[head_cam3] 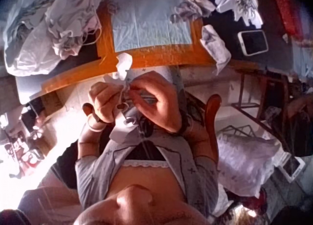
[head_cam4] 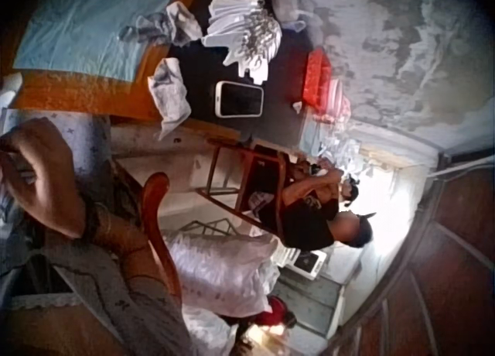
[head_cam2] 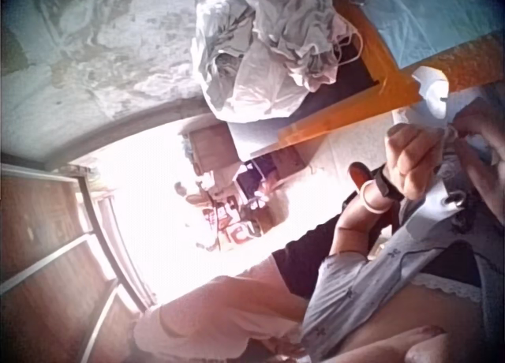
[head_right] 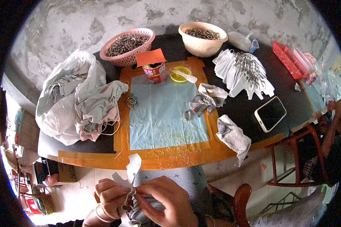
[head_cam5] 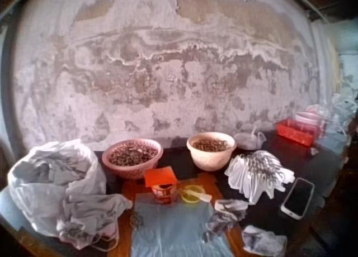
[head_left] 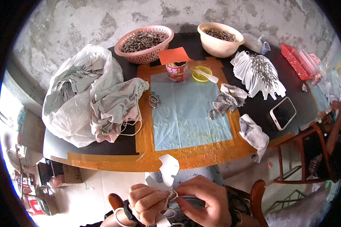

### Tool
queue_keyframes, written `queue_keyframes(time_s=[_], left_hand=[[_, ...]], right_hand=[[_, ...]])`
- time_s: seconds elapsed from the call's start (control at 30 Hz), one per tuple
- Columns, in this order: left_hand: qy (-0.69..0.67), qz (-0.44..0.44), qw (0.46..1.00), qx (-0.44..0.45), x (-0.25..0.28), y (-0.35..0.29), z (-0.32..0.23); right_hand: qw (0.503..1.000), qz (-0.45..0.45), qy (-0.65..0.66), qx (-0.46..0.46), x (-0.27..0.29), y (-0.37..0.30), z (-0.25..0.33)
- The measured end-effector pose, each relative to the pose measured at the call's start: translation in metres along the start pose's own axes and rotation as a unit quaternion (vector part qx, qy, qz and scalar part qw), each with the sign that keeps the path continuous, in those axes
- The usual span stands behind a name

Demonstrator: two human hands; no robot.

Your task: Apply adhesive to shoe components and attach metal rings.

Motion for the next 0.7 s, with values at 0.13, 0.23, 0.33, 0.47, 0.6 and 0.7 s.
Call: queue_keyframes(time_s=[0.13, 0.23, 0.33, 0.47, 0.6, 0.7], left_hand=[[-0.011, 0.027, 0.999, 0.014, -0.005, 0.005, 0.002], [-0.052, -0.006, 0.997, 0.051, -0.006, 0.010, 0.006], [-0.161, -0.173, 0.955, 0.177, -0.009, 0.002, 0.022], [-0.196, -0.219, 0.933, 0.210, -0.010, 0.002, 0.022], [-0.244, -0.277, 0.895, 0.253, -0.009, -0.005, 0.030], [-0.222, -0.268, 0.916, 0.200, -0.007, -0.005, 0.025]], right_hand=[[1.000, 0.013, 0.004, -0.019, -0.001, 0.003, -0.008], [0.998, -0.001, -0.027, 0.060, 0.002, 0.007, 0.003], [0.992, 0.000, -0.014, 0.124, 0.000, 0.013, 0.015], [0.981, -0.046, 0.006, 0.187, 0.000, 0.012, 0.021], [0.986, -0.047, -0.010, 0.160, 0.002, 0.011, 0.014], [0.980, -0.070, -0.084, 0.164, 0.003, 0.011, 0.017]])
Point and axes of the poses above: each hand's wrist, its own y-axis towards the middle knuckle, its own x-axis out of the back of the hand, z = x × y, the point moved 9 cm from there along y, towards the middle knuckle, and after that the axes turned 5 degrees about -y, right-handed, at the moved point
